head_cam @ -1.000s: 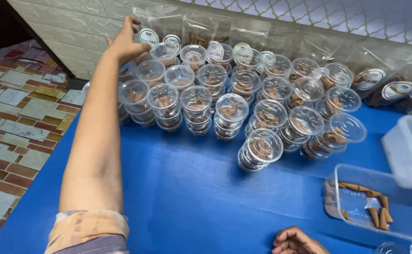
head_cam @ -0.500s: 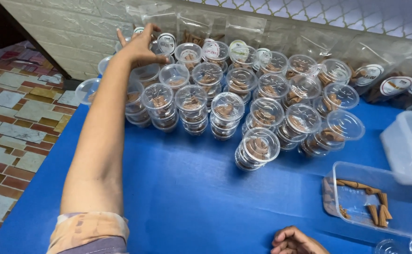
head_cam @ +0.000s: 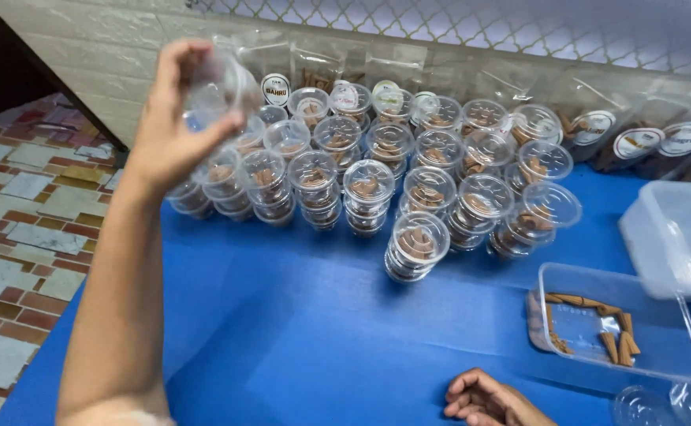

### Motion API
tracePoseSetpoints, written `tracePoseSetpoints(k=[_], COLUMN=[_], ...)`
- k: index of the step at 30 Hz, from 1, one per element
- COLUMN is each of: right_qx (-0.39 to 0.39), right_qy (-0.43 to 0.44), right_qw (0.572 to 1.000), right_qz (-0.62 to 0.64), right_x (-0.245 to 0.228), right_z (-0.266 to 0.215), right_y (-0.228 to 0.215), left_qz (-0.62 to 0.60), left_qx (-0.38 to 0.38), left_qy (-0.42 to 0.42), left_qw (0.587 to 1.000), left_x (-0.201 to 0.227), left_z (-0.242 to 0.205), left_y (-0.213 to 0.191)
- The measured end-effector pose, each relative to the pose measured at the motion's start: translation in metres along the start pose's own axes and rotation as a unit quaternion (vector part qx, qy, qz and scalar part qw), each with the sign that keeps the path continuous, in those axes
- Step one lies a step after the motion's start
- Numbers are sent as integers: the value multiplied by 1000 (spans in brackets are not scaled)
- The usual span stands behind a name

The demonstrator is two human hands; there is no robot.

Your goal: Packing incense cones into small plastic cups from a larger container on a blue table.

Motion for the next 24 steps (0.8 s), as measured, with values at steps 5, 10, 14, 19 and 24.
tracePoseSetpoints(k=[5, 10, 14, 19, 24], right_qx=[-15, -78, -75, 65, 107], right_qy=[-38, -236, -280, -222, -314], right_qw=[999, 967, 955, 970, 942], right_qz=[29, -59, 64, -76, -53], right_x=[-26, -35, -38, -42, -54], right_z=[-16, -15, -20, -30, -36], right_y=[24, 31, 33, 20, 14], left_qz=[-161, -302, -245, -182, -291], left_qx=[-187, -349, -366, -321, -161], left_qy=[-10, 34, 24, -89, -189], left_qw=[969, 886, 897, 925, 924], left_x=[93, 144, 171, 180, 166], left_z=[-70, -141, -164, -170, -184], left_y=[54, 179, 254, 304, 337])
Point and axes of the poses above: each hand's wrist, its own z-axis towards the middle knuckle, its own y-axis out of the palm, x = y × z, the point moved 5 cm from there along z, towards the middle knuckle, and after that the axes turned 3 degrees about -x, right-handed, at the moved point
